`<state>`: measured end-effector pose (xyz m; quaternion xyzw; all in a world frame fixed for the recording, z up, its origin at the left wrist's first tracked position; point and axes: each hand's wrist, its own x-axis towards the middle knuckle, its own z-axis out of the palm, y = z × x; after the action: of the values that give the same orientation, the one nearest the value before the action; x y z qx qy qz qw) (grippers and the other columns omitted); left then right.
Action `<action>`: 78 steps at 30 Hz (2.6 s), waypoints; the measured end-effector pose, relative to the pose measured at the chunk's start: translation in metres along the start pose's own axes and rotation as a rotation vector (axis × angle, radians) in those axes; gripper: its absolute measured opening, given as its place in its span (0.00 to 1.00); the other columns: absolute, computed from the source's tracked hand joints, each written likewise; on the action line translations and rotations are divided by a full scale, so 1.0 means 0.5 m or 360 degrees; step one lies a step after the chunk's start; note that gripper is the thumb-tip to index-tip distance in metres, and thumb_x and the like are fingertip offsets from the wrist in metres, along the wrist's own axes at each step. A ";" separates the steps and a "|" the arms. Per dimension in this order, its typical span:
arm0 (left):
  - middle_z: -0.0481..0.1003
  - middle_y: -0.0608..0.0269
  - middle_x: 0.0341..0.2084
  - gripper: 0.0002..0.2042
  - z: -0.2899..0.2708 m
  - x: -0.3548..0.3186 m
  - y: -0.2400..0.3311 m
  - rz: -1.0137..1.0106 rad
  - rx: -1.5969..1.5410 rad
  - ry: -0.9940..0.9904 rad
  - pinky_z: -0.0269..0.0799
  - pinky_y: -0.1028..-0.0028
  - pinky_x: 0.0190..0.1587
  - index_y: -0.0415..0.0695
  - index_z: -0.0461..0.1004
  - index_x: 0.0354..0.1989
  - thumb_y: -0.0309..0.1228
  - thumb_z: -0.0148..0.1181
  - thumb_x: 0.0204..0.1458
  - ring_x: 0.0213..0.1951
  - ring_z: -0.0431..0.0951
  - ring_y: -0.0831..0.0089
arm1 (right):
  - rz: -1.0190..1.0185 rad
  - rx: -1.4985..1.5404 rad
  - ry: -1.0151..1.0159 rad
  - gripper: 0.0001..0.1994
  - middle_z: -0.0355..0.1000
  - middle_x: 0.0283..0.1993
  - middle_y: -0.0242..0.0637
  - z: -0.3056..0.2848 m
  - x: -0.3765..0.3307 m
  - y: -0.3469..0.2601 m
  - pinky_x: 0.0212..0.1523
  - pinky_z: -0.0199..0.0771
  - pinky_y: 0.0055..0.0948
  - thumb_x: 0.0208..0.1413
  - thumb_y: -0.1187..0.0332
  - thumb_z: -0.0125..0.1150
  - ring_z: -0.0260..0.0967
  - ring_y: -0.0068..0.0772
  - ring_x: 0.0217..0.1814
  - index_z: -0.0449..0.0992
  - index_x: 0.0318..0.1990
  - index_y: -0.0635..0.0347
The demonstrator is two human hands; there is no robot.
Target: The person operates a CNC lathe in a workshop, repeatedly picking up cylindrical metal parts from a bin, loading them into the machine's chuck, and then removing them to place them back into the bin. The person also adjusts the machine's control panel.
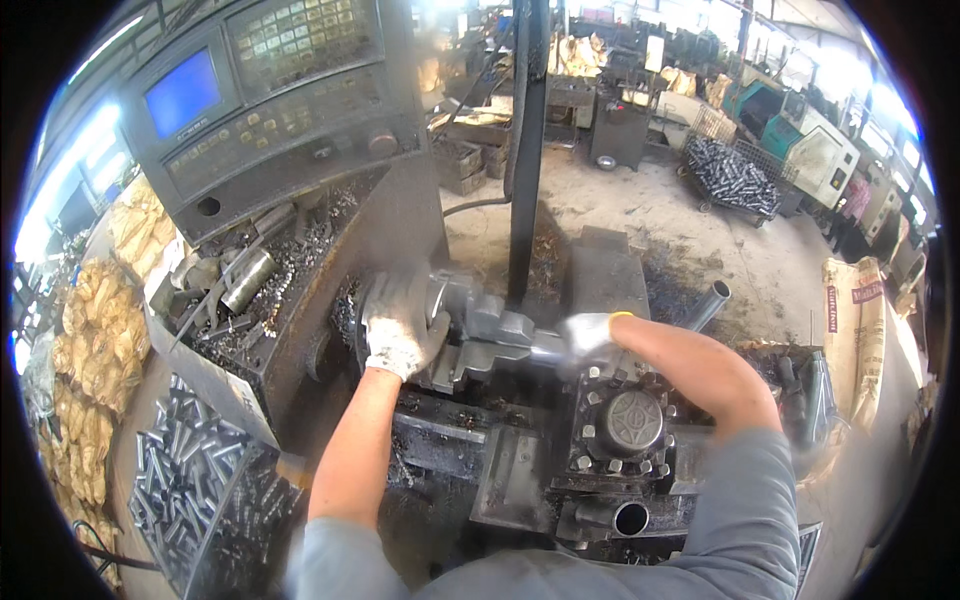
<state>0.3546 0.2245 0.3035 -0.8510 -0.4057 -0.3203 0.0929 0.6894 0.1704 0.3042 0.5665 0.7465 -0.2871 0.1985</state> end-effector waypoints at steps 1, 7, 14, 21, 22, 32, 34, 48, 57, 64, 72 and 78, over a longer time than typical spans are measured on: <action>0.75 0.38 0.61 0.39 0.001 -0.004 0.002 -0.0010 0.0003 0.0019 0.55 0.48 0.77 0.36 0.67 0.70 0.40 0.70 0.48 0.68 0.71 0.43 | 0.0273 -0.0096 0.0096 0.33 0.85 0.44 0.54 0.006 -0.034 -0.001 0.49 0.83 0.48 0.43 0.48 0.80 0.84 0.56 0.47 0.84 0.52 0.63; 0.77 0.39 0.60 0.40 -0.027 0.003 0.005 0.0023 0.0004 -0.0058 0.57 0.50 0.76 0.36 0.67 0.70 0.41 0.71 0.49 0.67 0.73 0.46 | 0.0609 -0.0846 0.0990 0.16 0.83 0.32 0.50 -0.014 -0.288 -0.078 0.38 0.84 0.48 0.44 0.58 0.74 0.84 0.54 0.35 0.86 0.35 0.61; 0.74 0.47 0.65 0.39 -0.110 -0.255 0.197 0.0056 -0.2190 -0.0456 0.76 0.60 0.62 0.36 0.58 0.77 0.38 0.68 0.60 0.63 0.78 0.58 | 0.0027 0.1467 0.1306 0.32 0.83 0.33 0.38 0.253 -0.405 -0.415 0.36 0.79 0.33 0.46 0.43 0.82 0.81 0.27 0.34 0.83 0.42 0.66; 0.79 0.54 0.56 0.26 -0.023 -0.485 0.287 -0.1897 -0.3269 -0.1240 0.73 0.59 0.66 0.37 0.71 0.66 0.37 0.64 0.62 0.58 0.79 0.58 | -0.0026 0.2908 0.0917 0.29 0.81 0.46 0.29 0.602 -0.245 -0.481 0.42 0.78 0.34 0.54 0.45 0.78 0.77 0.25 0.45 0.83 0.54 0.58; 0.79 0.54 0.56 0.25 -0.016 -0.488 0.290 -0.2024 -0.3071 -0.1237 0.72 0.59 0.65 0.38 0.73 0.65 0.37 0.64 0.62 0.58 0.79 0.58 | 0.0189 0.2876 0.0822 0.29 0.81 0.47 0.29 0.622 -0.233 -0.481 0.42 0.80 0.35 0.54 0.48 0.78 0.78 0.27 0.43 0.83 0.56 0.57; 0.82 0.57 0.46 0.17 0.032 -0.528 0.257 -0.1915 -0.3120 -0.1134 0.80 0.57 0.54 0.43 0.80 0.48 0.42 0.50 0.65 0.49 0.83 0.64 | 0.0850 0.2151 0.0714 0.28 0.82 0.32 0.37 0.935 -0.570 -0.433 0.29 0.79 0.37 0.47 0.50 0.74 0.79 0.30 0.30 0.84 0.49 0.64; 0.83 0.58 0.45 0.18 0.055 -0.540 0.228 -0.1984 -0.3276 -0.1121 0.82 0.59 0.52 0.43 0.80 0.46 0.43 0.49 0.66 0.46 0.84 0.64 | 0.1118 0.2231 0.0920 0.29 0.84 0.34 0.36 1.098 -0.684 -0.412 0.29 0.80 0.32 0.45 0.52 0.78 0.79 0.29 0.30 0.87 0.52 0.62; 0.81 0.55 0.43 0.23 -0.012 -0.558 0.214 -0.0915 -0.2590 -0.1350 0.84 0.61 0.47 0.38 0.74 0.61 0.45 0.51 0.70 0.43 0.84 0.61 | 0.1890 0.1169 0.2158 0.26 0.83 0.52 0.54 0.905 -0.796 -0.203 0.51 0.86 0.42 0.59 0.60 0.67 0.85 0.48 0.47 0.77 0.63 0.63; 0.82 0.57 0.46 0.20 -0.091 -0.565 0.235 -0.2019 -0.3270 -0.1842 0.83 0.66 0.47 0.40 0.76 0.58 0.44 0.55 0.71 0.47 0.84 0.64 | 0.0786 0.1424 0.1661 0.25 0.84 0.46 0.51 0.509 -0.439 -0.400 0.49 0.85 0.48 0.51 0.54 0.79 0.83 0.57 0.47 0.82 0.52 0.57; 0.84 0.56 0.38 0.22 -0.081 -0.545 0.195 -0.2157 -0.3256 -0.1207 0.85 0.61 0.46 0.42 0.79 0.52 0.51 0.56 0.70 0.37 0.87 0.60 | 0.0461 0.1089 0.1502 0.26 0.81 0.54 0.51 0.549 -0.197 -0.519 0.52 0.83 0.51 0.58 0.65 0.67 0.81 0.59 0.53 0.74 0.66 0.54; 0.82 0.58 0.34 0.31 -0.059 -0.497 0.095 -0.2015 -0.3138 -0.0660 0.84 0.63 0.35 0.45 0.79 0.48 0.65 0.49 0.68 0.33 0.84 0.63 | 0.0413 0.1572 0.1407 0.26 0.84 0.42 0.49 0.499 -0.183 -0.429 0.46 0.82 0.40 0.57 0.56 0.71 0.83 0.39 0.42 0.80 0.56 0.66; 0.76 0.56 0.59 0.33 -0.110 -0.341 0.217 -0.1662 -0.3399 -0.0451 0.67 0.60 0.69 0.41 0.67 0.69 0.59 0.44 0.73 0.60 0.75 0.61 | 0.0445 0.1530 0.0935 0.35 0.83 0.51 0.46 0.290 -0.172 -0.504 0.54 0.81 0.36 0.48 0.54 0.79 0.81 0.35 0.50 0.76 0.61 0.66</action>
<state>0.3309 0.0230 0.2515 -0.2583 -0.2379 -0.3979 -0.8476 0.4675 -0.0361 0.2995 0.7421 0.4741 -0.3956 -0.2606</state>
